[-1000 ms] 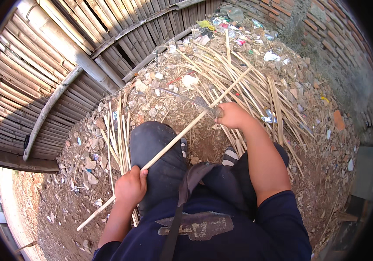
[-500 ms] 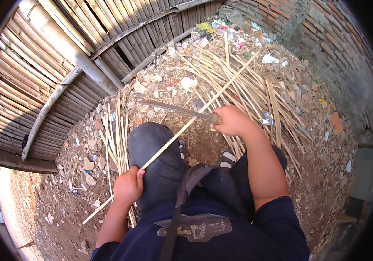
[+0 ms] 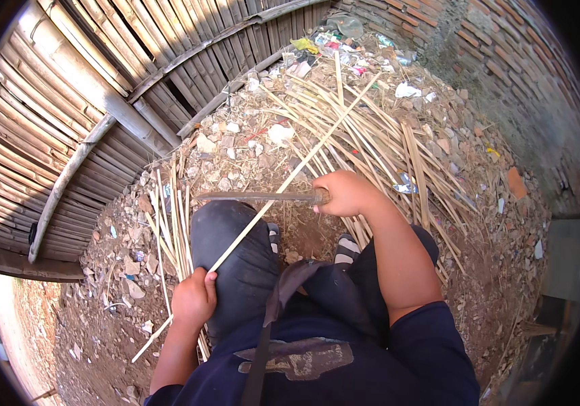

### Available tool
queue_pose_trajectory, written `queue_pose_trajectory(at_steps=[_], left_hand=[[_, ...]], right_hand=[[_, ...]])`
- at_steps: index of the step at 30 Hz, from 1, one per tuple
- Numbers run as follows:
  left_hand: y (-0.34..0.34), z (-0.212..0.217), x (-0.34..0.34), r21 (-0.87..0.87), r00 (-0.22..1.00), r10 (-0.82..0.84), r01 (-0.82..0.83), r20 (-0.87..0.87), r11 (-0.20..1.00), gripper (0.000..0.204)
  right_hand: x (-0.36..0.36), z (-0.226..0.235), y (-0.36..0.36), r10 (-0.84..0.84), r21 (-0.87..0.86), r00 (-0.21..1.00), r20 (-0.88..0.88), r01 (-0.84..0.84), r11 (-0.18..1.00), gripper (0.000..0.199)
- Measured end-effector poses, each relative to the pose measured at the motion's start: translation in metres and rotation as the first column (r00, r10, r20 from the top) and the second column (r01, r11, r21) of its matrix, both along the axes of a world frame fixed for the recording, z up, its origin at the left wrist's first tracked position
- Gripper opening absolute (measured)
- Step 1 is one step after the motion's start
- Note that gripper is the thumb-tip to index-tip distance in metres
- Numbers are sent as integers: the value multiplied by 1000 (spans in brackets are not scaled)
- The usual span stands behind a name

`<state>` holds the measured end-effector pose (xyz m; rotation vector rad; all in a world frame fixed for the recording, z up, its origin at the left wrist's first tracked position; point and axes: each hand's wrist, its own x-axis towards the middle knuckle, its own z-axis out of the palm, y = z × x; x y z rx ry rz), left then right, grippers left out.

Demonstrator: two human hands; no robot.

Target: The person strips thin layers from a bamboo pole using a large knife, working in an outdoor environment with discarded bamboo materials.

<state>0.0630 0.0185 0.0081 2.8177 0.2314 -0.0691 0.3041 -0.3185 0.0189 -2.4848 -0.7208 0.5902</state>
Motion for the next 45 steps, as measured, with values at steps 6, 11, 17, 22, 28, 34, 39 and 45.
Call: queue_pose_trajectory(at_steps=[6, 11, 17, 22, 28, 34, 39, 45], left_hand=[[-4, 6, 5, 48, 1000, 11, -10, -15, 999, 38], [-3, 3, 1, 20, 1000, 13, -13, -1, 1000, 39], [0, 8, 9, -66, 998, -59, 57, -17, 996, 38], [-1, 8, 5, 4, 999, 8, -8, -45, 1000, 38], [-8, 5, 7, 61, 999, 16, -14, -37, 998, 38], [-5, 6, 0, 101, 998, 38, -32, -50, 994, 38], [-4, -4, 10, 116, 999, 33, -30, -28, 993, 38], [-10, 14, 4, 153, 998, 25, -15, -64, 988, 37]], right_hand=[[31, -27, -34, -380, 70, 922, -78, 386, 920, 41], [-12, 5, 14, 20, -61, 996, 83, -15, 998, 40], [18, 2, -14, -104, -55, 970, -218, 94, 994, 49], [-10, 9, 15, -31, -111, 998, 62, 38, 993, 43], [24, -26, -20, -231, -22, 973, -22, 230, 973, 37], [-3, 3, 11, -127, -62, 989, 77, 132, 989, 35], [18, -17, -9, -234, -28, 972, -10, 234, 972, 34], [12, -3, -5, -212, -110, 973, 96, 222, 969, 48]])
